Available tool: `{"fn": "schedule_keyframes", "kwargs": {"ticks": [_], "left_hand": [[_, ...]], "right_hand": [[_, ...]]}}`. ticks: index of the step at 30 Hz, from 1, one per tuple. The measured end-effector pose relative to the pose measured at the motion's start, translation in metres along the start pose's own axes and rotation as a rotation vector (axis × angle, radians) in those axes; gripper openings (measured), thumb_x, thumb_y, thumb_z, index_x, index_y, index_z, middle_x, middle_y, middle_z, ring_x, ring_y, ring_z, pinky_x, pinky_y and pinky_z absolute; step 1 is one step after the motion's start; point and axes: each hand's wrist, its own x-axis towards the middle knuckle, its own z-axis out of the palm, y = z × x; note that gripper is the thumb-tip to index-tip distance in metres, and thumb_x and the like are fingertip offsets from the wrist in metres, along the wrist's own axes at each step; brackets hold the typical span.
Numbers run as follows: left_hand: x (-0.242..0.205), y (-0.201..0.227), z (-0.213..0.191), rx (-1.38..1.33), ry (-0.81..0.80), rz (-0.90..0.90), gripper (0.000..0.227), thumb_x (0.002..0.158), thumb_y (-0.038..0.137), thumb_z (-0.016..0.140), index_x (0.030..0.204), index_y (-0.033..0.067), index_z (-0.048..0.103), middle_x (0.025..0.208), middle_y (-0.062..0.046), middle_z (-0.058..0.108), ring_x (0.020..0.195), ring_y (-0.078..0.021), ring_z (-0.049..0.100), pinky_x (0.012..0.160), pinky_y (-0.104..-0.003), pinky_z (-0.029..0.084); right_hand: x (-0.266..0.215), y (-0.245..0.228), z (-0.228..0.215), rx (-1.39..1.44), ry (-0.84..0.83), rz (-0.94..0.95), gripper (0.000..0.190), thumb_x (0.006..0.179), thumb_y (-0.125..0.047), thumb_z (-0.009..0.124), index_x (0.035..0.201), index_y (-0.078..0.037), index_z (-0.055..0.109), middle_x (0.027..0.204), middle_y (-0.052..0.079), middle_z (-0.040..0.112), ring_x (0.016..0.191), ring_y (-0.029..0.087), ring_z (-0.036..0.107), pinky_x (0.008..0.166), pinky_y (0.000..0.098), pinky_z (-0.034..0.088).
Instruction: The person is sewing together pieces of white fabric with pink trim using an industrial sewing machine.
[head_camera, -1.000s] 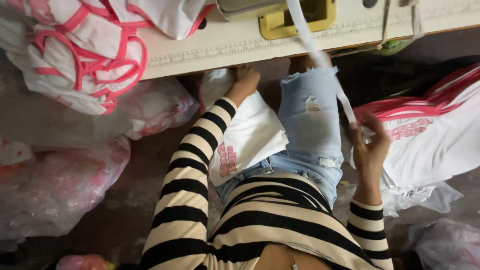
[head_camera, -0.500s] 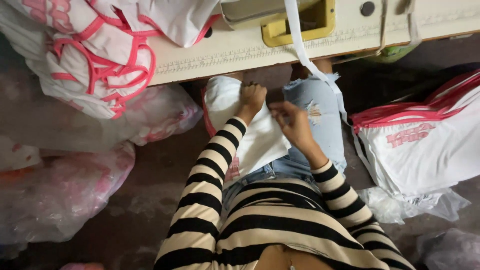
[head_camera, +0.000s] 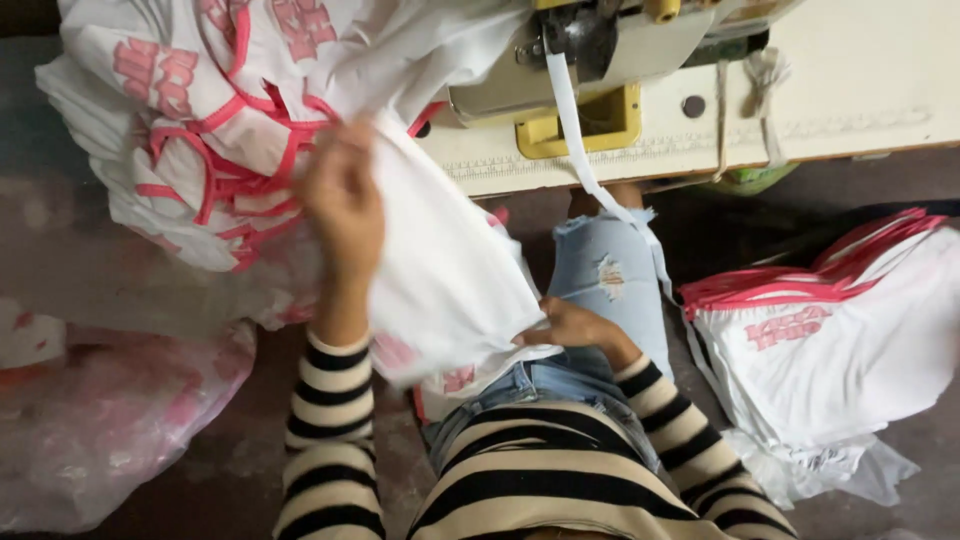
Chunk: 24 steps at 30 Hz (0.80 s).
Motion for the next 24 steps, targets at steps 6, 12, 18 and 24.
{"fn": "schedule_keyframes", "kwargs": {"ticks": [6, 12, 18, 24], "left_hand": [[0.09, 0.054, 0.049, -0.381, -0.129, 0.295, 0.005, 0.103, 0.006, 0.068, 0.104, 0.0014, 0.071, 0.101, -0.011, 0.074, 0.093, -0.0273, 0.07, 0.088, -0.038, 0.051], [0.058, 0.037, 0.102, 0.151, -0.116, 0.223, 0.013, 0.082, -0.002, 0.08, 0.087, 0.009, 0.075, 0.083, -0.003, 0.046, 0.075, -0.0238, 0.053, 0.037, -0.04, 0.042], [0.019, 0.046, 0.111, 0.086, -0.127, 0.343, 0.023, 0.096, 0.001, 0.072, 0.118, 0.0015, 0.071, 0.125, -0.012, 0.071, 0.118, -0.0272, 0.062, 0.105, -0.042, 0.048], [0.014, 0.051, 0.111, 0.004, -0.104, 0.379, 0.026, 0.108, 0.012, 0.051, 0.125, 0.0036, 0.07, 0.137, -0.007, 0.066, 0.126, -0.0296, 0.062, 0.105, -0.047, 0.047]], "right_hand": [[-0.03, -0.011, 0.009, -0.281, 0.266, 0.207, 0.031, 0.092, -0.022, 0.072, 0.12, -0.008, 0.071, 0.117, 0.008, 0.078, 0.101, 0.022, 0.075, 0.089, 0.0354, 0.062], [-0.012, -0.054, -0.063, -0.883, 0.884, -0.101, 0.061, 0.077, 0.011, 0.064, 0.136, 0.0, 0.057, 0.132, 0.025, 0.064, 0.122, 0.045, 0.061, 0.107, 0.0491, 0.045], [0.04, -0.169, -0.106, 0.042, 0.779, -0.272, 0.018, 0.102, -0.018, 0.071, 0.088, -0.008, 0.068, 0.073, 0.006, 0.071, 0.052, 0.007, 0.057, 0.05, 0.0174, 0.043], [-0.006, -0.208, -0.024, -0.001, 0.98, -0.193, 0.039, 0.1, -0.03, 0.059, 0.065, -0.013, 0.058, 0.055, 0.001, 0.059, 0.042, 0.005, 0.044, 0.041, 0.0175, 0.024]]}}
